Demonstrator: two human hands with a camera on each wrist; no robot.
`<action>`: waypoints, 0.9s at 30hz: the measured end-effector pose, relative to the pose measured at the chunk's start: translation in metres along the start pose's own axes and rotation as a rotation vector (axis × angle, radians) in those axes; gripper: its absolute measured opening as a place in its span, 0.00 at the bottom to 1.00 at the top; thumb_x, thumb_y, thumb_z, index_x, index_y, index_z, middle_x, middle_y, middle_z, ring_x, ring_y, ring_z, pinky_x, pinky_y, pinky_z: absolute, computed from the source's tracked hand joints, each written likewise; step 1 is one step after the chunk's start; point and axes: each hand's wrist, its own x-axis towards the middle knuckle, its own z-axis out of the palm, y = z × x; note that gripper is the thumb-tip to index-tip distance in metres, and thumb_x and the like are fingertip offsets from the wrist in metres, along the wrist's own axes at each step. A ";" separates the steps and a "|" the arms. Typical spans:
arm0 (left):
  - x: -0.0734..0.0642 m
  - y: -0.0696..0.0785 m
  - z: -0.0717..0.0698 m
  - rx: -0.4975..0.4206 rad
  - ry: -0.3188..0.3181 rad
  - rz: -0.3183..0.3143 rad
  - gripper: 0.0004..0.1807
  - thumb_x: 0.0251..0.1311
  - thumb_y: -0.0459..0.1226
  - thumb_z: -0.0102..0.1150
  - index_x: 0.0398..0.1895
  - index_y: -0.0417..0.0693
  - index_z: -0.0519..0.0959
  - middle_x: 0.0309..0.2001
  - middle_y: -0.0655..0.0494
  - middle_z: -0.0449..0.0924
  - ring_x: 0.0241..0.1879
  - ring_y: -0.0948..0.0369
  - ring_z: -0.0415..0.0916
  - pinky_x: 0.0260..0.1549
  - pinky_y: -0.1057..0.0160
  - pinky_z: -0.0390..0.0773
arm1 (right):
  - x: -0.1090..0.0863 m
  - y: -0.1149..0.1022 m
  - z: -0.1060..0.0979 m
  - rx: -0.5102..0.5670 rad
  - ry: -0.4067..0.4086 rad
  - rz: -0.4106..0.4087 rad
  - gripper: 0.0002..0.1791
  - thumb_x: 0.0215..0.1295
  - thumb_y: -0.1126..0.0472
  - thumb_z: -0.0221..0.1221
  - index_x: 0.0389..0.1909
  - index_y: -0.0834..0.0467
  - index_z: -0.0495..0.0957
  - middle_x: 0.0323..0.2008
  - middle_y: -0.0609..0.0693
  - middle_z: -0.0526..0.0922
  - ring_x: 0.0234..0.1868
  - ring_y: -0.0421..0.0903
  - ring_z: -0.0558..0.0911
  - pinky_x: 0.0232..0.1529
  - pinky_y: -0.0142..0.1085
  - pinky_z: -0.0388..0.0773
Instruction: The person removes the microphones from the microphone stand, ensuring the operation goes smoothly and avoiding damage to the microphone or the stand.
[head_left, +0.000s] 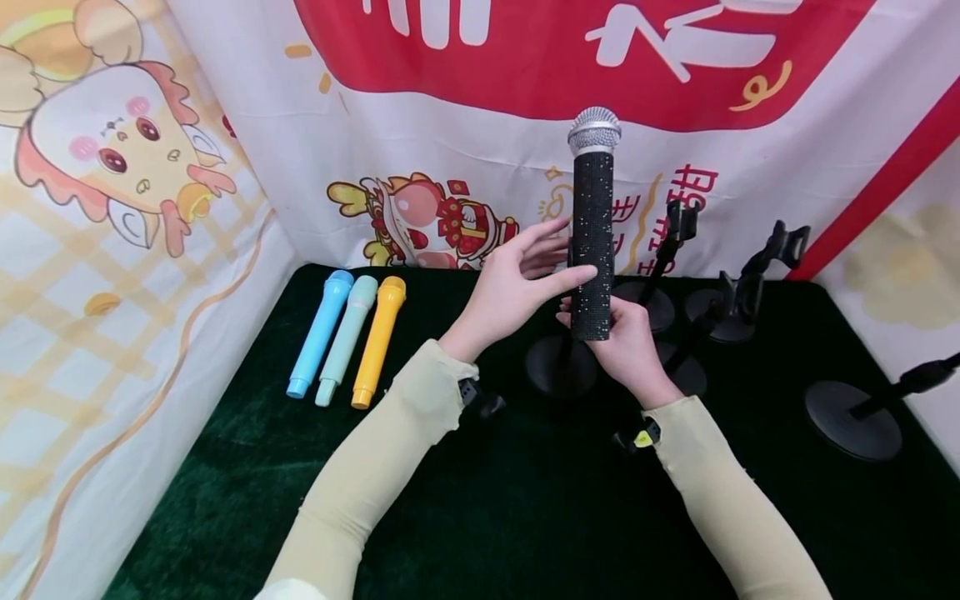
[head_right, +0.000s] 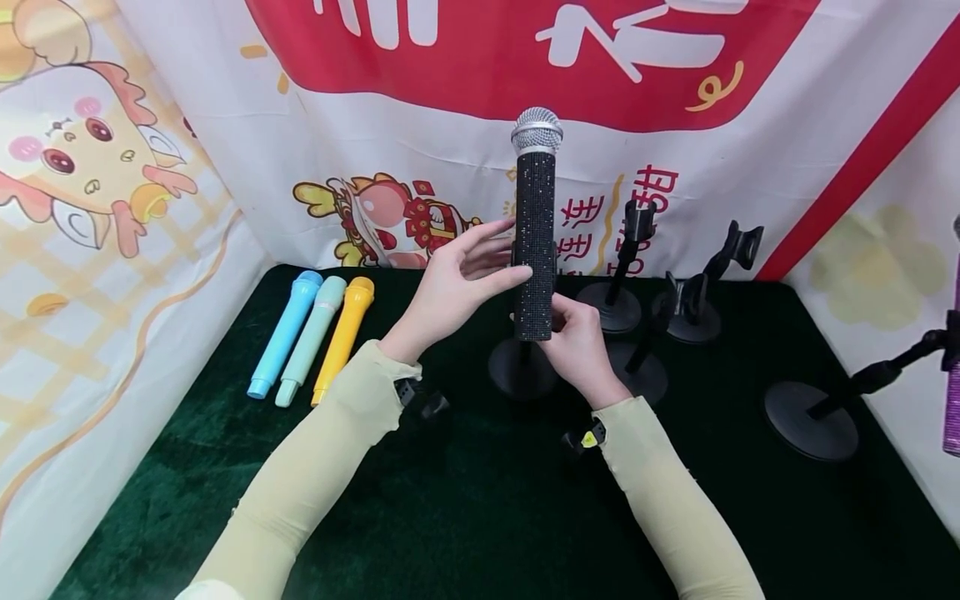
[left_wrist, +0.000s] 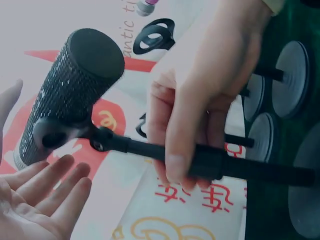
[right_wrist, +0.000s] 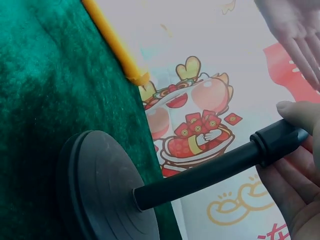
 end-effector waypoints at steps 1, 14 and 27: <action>0.002 0.002 0.002 0.003 0.004 -0.019 0.35 0.61 0.47 0.73 0.72 0.55 0.72 0.58 0.62 0.81 0.55 0.66 0.79 0.56 0.64 0.77 | 0.000 0.000 0.000 0.002 -0.003 -0.003 0.10 0.61 0.72 0.70 0.43 0.70 0.85 0.38 0.59 0.89 0.42 0.35 0.86 0.47 0.28 0.80; 0.019 0.014 0.017 0.063 0.069 -0.101 0.36 0.58 0.47 0.75 0.68 0.47 0.75 0.50 0.59 0.83 0.47 0.64 0.81 0.49 0.68 0.78 | 0.000 0.001 -0.001 -0.003 0.001 -0.004 0.10 0.61 0.71 0.70 0.43 0.71 0.85 0.38 0.59 0.88 0.42 0.30 0.83 0.47 0.27 0.78; 0.023 0.019 0.022 0.021 0.094 -0.073 0.31 0.65 0.40 0.70 0.69 0.42 0.73 0.52 0.53 0.80 0.48 0.63 0.82 0.50 0.70 0.78 | 0.002 0.000 0.000 -0.006 0.000 0.010 0.09 0.62 0.70 0.70 0.43 0.68 0.86 0.38 0.59 0.88 0.41 0.32 0.84 0.46 0.27 0.79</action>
